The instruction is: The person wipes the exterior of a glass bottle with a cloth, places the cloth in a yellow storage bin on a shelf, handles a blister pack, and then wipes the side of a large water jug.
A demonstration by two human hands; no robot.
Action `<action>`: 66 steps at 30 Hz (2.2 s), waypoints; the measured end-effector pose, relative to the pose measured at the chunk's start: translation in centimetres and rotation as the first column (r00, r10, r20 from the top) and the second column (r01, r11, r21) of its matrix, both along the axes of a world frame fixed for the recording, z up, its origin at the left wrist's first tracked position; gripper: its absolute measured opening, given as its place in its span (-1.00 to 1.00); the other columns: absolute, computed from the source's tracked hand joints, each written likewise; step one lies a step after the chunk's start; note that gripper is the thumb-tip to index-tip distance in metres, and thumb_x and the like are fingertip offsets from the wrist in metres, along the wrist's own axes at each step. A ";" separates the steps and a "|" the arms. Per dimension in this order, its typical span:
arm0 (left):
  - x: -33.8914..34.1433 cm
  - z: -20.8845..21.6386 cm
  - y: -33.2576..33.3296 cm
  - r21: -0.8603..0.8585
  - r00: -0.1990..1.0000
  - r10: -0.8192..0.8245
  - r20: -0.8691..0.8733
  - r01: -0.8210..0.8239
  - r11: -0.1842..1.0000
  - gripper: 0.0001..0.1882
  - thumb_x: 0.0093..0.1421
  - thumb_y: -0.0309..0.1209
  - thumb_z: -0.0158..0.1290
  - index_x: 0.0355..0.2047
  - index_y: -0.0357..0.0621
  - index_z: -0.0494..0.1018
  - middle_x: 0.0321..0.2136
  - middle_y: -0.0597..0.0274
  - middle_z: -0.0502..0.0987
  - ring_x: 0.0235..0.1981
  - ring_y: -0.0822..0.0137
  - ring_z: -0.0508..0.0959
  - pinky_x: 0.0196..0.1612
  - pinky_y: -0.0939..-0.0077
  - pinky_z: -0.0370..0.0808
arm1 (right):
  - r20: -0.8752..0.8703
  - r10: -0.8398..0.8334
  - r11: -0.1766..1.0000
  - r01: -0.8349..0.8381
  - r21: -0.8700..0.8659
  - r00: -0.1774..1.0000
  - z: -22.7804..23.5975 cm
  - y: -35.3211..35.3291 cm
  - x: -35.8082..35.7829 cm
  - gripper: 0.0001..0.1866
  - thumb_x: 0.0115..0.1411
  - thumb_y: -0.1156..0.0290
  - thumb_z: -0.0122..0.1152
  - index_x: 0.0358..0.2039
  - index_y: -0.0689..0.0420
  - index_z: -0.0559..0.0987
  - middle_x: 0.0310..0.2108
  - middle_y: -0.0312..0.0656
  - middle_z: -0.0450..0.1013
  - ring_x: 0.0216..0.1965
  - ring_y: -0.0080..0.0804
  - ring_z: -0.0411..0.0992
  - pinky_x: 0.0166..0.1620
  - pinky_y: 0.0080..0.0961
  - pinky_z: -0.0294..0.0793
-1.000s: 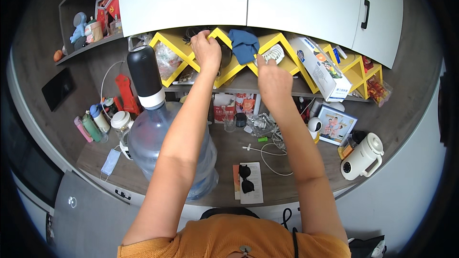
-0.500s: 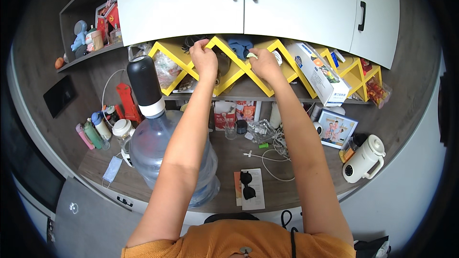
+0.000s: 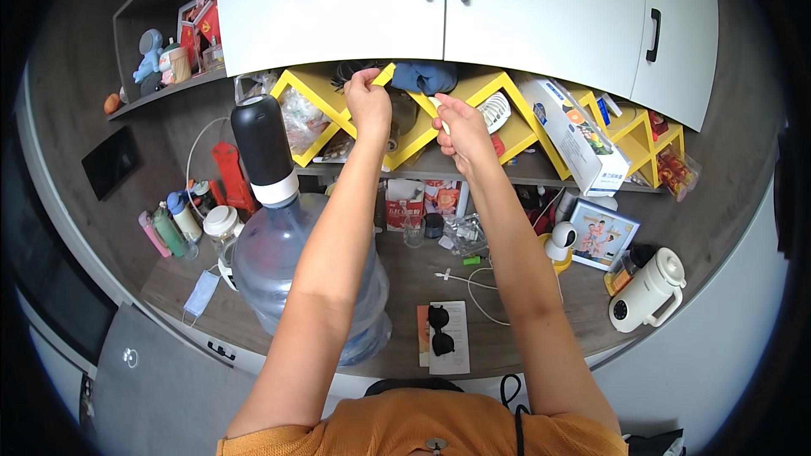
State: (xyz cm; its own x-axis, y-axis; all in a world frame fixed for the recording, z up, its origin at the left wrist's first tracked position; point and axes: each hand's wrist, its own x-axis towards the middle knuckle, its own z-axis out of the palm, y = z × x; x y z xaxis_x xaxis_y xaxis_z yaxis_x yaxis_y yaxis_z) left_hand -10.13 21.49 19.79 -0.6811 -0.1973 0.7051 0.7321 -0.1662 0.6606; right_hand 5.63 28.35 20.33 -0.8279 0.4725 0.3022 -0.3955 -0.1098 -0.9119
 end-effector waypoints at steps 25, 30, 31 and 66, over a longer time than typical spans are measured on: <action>0.8 -0.2 -0.1 -0.012 0.997 0.061 -0.054 -0.062 0.998 -0.77 0.02 -0.64 -0.17 -0.37 -0.24 0.48 -0.31 -0.05 0.40 -0.23 0.03 0.42 -0.10 0.33 0.35 | -0.180 -0.760 -0.140 0.114 0.984 0.624 3.9 0.8 2.6 -0.75 0.04 0.47 -0.01 -0.29 0.20 0.57 -0.32 0.11 0.49 -0.22 0.00 0.47 -0.15 -0.22 0.44; 1.4 0.2 -0.3 -0.013 0.998 0.050 -0.039 -0.051 0.999 -0.77 0.03 -0.64 -0.17 -0.36 -0.25 0.48 -0.27 -0.05 0.39 -0.20 0.04 0.41 -0.08 0.33 0.34 | -0.393 -0.698 -0.131 0.433 0.892 0.599 2.1 -0.1 6.8 -0.68 0.02 0.44 -0.04 -0.21 0.14 0.58 -0.45 0.03 0.50 -0.34 -0.07 0.49 -0.28 -0.21 0.45; 1.4 0.1 -0.3 -0.012 0.998 0.054 -0.039 -0.055 0.998 -0.77 0.03 -0.64 -0.17 -0.36 -0.25 0.48 -0.27 -0.05 0.39 -0.20 0.04 0.41 -0.08 0.33 0.34 | -0.396 -0.702 -0.129 0.441 0.888 0.592 2.1 -0.8 7.7 -0.66 0.03 0.43 -0.05 -0.19 0.12 0.58 -0.45 0.02 0.50 -0.35 -0.06 0.49 -0.29 -0.20 0.44; 2.2 0.1 -0.2 -0.026 0.998 0.056 -0.037 -0.057 0.998 -0.75 0.02 -0.66 -0.17 -0.35 -0.24 0.48 -0.26 -0.06 0.38 -0.18 0.01 0.39 -0.05 0.30 0.33 | -0.132 -0.685 -0.168 0.021 0.986 0.716 3.0 0.4 3.4 -0.68 0.12 0.44 -0.05 -0.12 0.10 0.54 -0.29 0.08 0.48 -0.22 -0.06 0.46 -0.11 -0.21 0.43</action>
State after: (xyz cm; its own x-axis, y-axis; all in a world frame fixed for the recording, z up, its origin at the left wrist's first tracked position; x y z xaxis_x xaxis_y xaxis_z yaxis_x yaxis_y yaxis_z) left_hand -7.92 21.24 19.92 -0.6431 -0.2151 0.7349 0.7635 -0.1067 0.6369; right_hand 9.07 28.77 23.30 -0.7940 0.2738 0.5427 0.3504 0.9357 0.0407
